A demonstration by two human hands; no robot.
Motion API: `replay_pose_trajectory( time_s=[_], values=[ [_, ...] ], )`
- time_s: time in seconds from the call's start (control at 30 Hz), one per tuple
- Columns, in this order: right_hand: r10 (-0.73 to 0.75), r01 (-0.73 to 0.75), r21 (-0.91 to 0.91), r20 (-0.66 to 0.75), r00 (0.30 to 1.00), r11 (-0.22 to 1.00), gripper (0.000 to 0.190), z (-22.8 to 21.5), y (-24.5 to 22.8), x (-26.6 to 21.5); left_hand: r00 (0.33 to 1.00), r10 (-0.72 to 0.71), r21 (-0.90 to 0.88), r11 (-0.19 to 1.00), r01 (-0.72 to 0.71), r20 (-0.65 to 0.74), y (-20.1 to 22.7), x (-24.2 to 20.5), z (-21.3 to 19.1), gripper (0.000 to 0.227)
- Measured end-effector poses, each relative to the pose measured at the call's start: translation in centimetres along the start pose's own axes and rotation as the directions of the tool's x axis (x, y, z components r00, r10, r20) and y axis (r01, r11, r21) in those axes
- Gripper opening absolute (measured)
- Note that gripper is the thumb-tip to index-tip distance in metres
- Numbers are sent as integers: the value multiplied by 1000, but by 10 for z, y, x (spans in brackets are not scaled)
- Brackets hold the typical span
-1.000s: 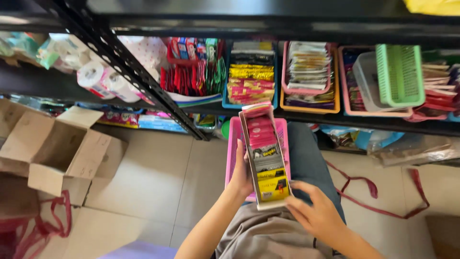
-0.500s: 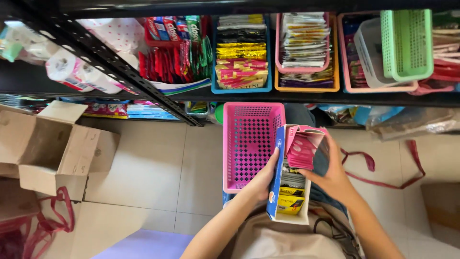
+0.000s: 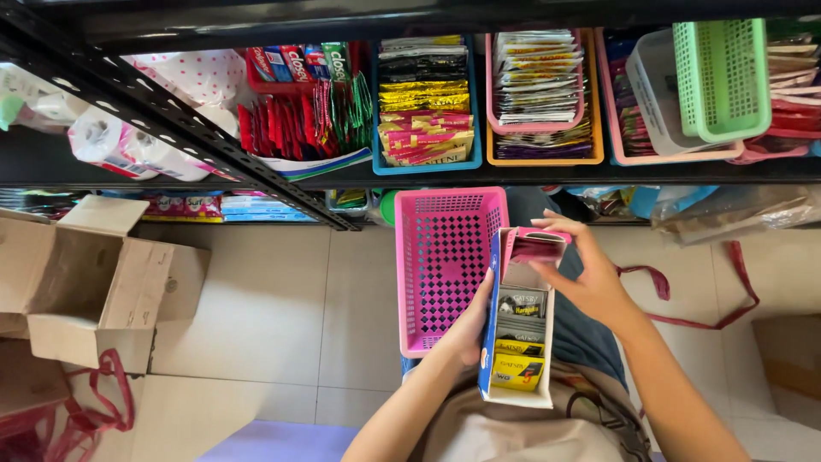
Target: The person sorts small sachets from a pink basket into a clear plastic tray, then places the tray on a shelf. They then open a box of Gatsby hair wax, remove the contents, and place them into the pink basket. Finally, they arrange yellow packets on the shelf.
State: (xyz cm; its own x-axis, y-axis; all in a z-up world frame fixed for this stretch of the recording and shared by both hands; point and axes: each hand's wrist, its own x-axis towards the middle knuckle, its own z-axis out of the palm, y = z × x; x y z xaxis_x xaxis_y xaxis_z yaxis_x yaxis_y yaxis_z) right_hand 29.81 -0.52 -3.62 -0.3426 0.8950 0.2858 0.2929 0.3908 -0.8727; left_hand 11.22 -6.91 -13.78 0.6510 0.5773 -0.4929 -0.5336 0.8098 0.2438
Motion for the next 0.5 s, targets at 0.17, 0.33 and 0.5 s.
replay_pose_trajectory(
  time_s=[0.17, 0.33, 0.5],
  values=[
    [59, -57, 55, -49, 997, 997, 47, 3, 9, -2, 1000, -8, -17, 1000, 8, -21, 3, 0, 3, 86],
    [160, -143, 173, -85, 984, 974, 41, -2, 26, -4, 995, -33, -37, 999, 29, -98, -3, 9, -7, 87],
    [185, -124, 489, -79, 980, 864, 31, -8, 32, -1, 994, -14, -39, 999, 10, -107, -4, 11, -8, 84]
  ],
)
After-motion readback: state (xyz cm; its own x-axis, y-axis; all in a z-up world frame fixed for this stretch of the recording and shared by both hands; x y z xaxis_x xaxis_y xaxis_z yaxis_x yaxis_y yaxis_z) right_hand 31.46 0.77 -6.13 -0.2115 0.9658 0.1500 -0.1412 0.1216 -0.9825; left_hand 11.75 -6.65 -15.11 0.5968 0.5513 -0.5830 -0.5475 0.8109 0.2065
